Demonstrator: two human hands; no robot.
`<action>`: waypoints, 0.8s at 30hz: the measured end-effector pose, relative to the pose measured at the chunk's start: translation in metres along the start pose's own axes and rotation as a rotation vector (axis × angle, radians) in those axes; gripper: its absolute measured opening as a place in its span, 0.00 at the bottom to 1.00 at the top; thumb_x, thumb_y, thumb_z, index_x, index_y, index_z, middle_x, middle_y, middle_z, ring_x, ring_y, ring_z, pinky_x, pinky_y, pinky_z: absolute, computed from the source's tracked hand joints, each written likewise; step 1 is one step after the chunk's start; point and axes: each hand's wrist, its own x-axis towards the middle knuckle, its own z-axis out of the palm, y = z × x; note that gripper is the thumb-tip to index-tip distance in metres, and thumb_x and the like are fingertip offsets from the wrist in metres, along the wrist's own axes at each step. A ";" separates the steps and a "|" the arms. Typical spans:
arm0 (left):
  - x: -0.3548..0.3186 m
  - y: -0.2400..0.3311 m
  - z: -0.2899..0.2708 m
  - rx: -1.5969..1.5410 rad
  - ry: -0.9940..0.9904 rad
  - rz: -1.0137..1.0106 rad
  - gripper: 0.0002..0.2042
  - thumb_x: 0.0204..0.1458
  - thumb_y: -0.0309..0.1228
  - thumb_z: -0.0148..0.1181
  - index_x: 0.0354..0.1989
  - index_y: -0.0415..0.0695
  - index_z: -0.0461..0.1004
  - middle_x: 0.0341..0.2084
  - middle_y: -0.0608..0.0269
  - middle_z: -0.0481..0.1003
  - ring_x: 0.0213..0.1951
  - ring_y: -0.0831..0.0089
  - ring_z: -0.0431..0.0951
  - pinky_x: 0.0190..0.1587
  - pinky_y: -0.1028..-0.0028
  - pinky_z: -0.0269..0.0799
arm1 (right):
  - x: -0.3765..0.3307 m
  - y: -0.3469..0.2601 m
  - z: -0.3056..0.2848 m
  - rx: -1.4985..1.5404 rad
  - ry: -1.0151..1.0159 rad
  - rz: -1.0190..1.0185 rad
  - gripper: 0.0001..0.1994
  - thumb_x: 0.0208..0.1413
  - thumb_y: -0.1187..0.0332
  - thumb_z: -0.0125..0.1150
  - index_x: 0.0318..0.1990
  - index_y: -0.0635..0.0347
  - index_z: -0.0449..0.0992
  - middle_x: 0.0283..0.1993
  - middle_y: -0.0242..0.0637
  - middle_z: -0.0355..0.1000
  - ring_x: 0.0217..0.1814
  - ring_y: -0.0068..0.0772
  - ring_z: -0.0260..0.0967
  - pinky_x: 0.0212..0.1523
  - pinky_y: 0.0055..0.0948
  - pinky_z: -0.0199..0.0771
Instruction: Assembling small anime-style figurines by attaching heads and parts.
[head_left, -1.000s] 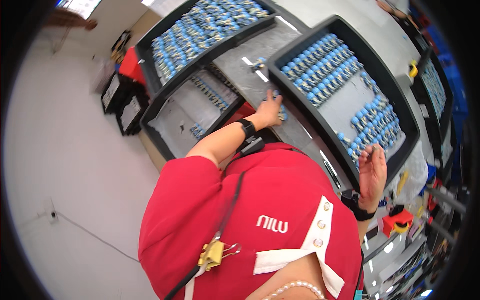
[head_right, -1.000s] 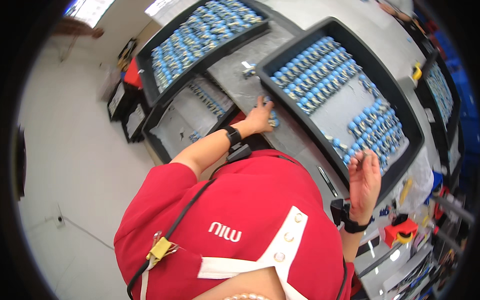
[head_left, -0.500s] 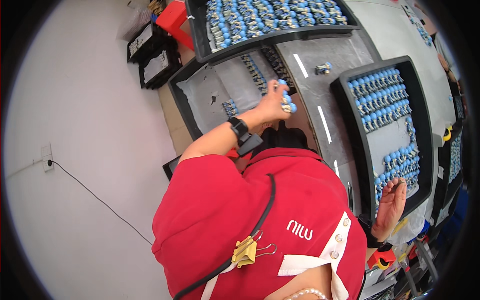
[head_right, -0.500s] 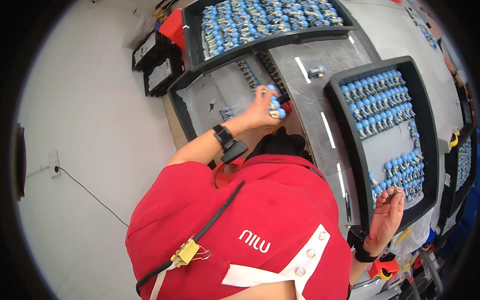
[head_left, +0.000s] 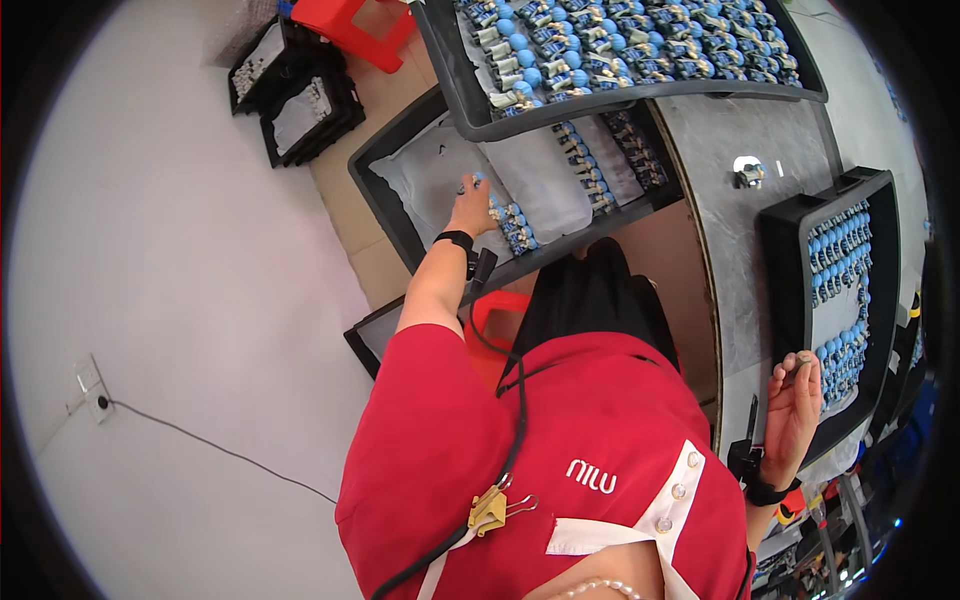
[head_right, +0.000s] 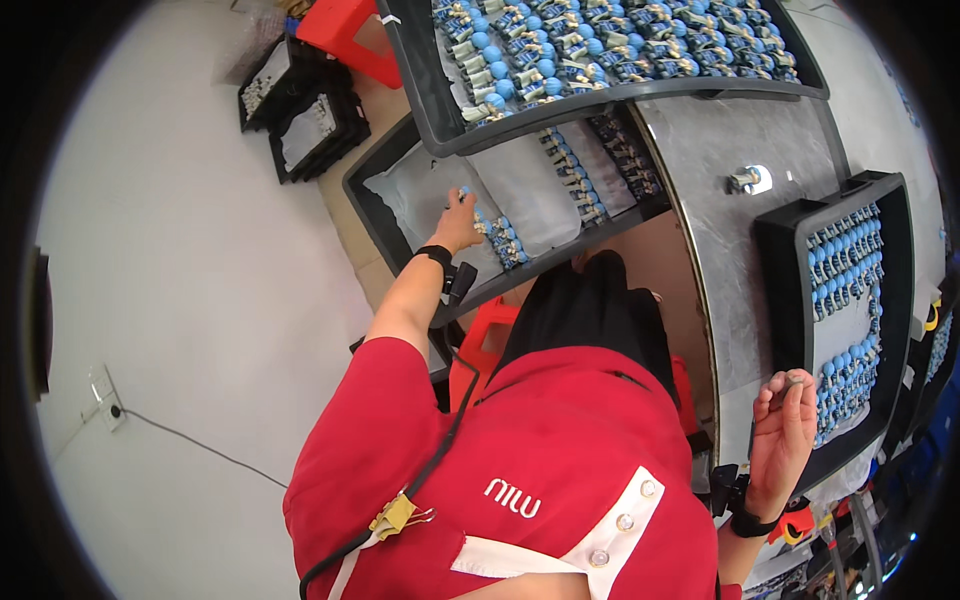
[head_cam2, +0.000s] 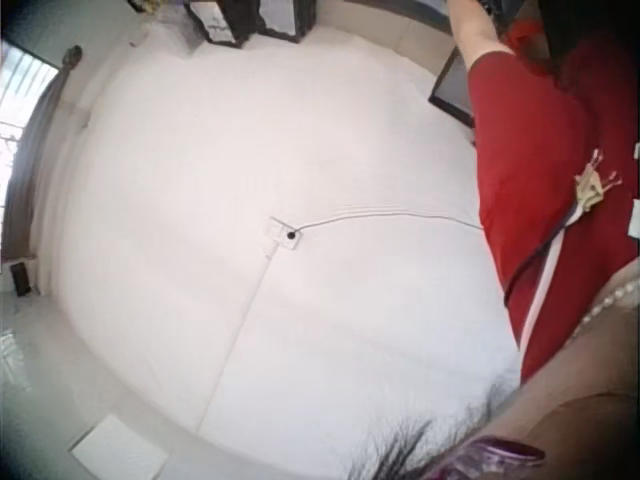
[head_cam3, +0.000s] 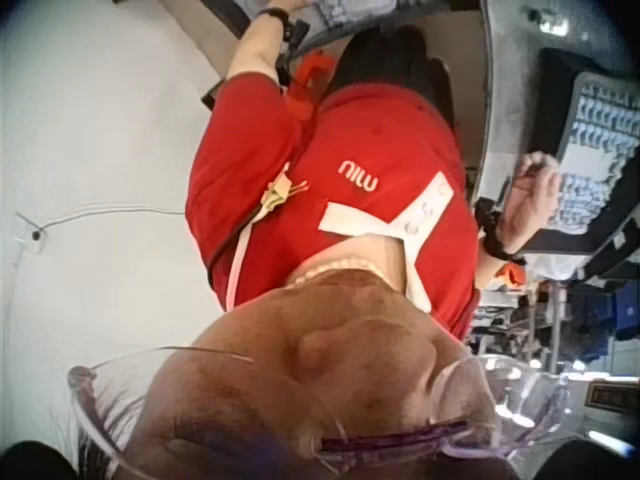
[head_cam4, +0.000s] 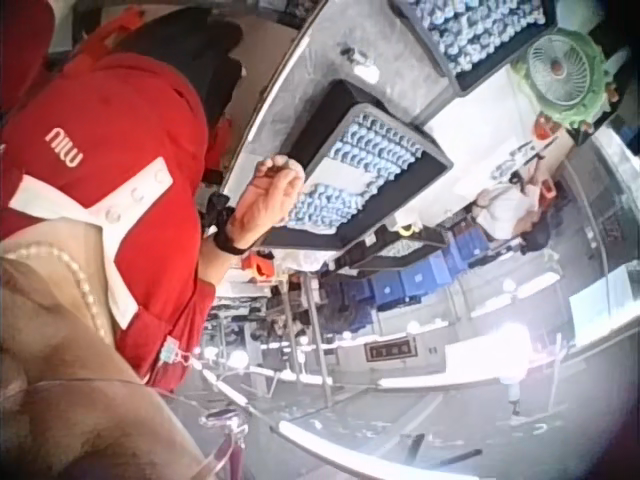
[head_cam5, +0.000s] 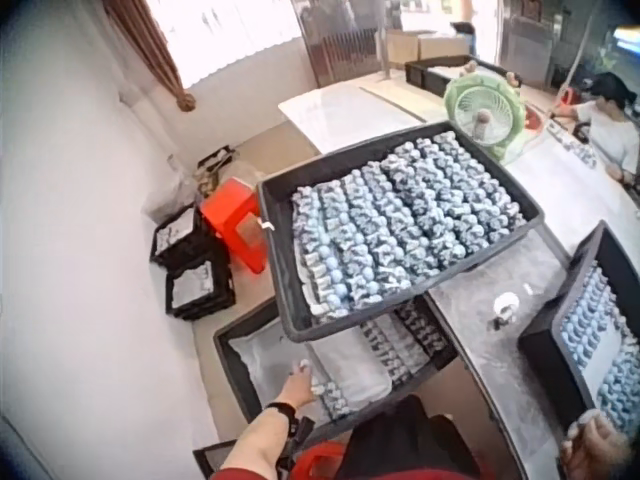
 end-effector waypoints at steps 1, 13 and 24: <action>0.009 -0.004 0.006 0.012 0.019 -0.002 0.40 0.25 0.28 0.72 0.53 0.45 0.59 0.55 0.42 0.51 0.42 0.40 0.72 0.42 0.58 0.74 | 0.002 0.004 0.009 -0.019 0.007 0.017 0.07 0.63 0.68 0.46 0.45 0.59 0.65 0.39 0.33 0.64 0.38 0.21 0.63 0.41 0.17 0.66; 0.050 -0.017 0.030 -0.059 0.055 0.074 0.40 0.28 0.32 0.70 0.55 0.49 0.58 0.58 0.40 0.47 0.44 0.35 0.69 0.46 0.54 0.70 | 0.010 0.031 0.069 -0.115 0.052 0.078 0.08 0.64 0.69 0.44 0.47 0.61 0.64 0.39 0.33 0.64 0.39 0.18 0.63 0.44 0.16 0.67; 0.038 -0.026 0.046 -0.473 0.247 -0.181 0.35 0.39 0.36 0.66 0.56 0.41 0.55 0.56 0.39 0.52 0.48 0.39 0.66 0.51 0.55 0.65 | 0.014 0.036 0.090 -0.116 0.084 0.067 0.07 0.63 0.69 0.47 0.44 0.60 0.64 0.37 0.33 0.65 0.38 0.22 0.63 0.40 0.19 0.64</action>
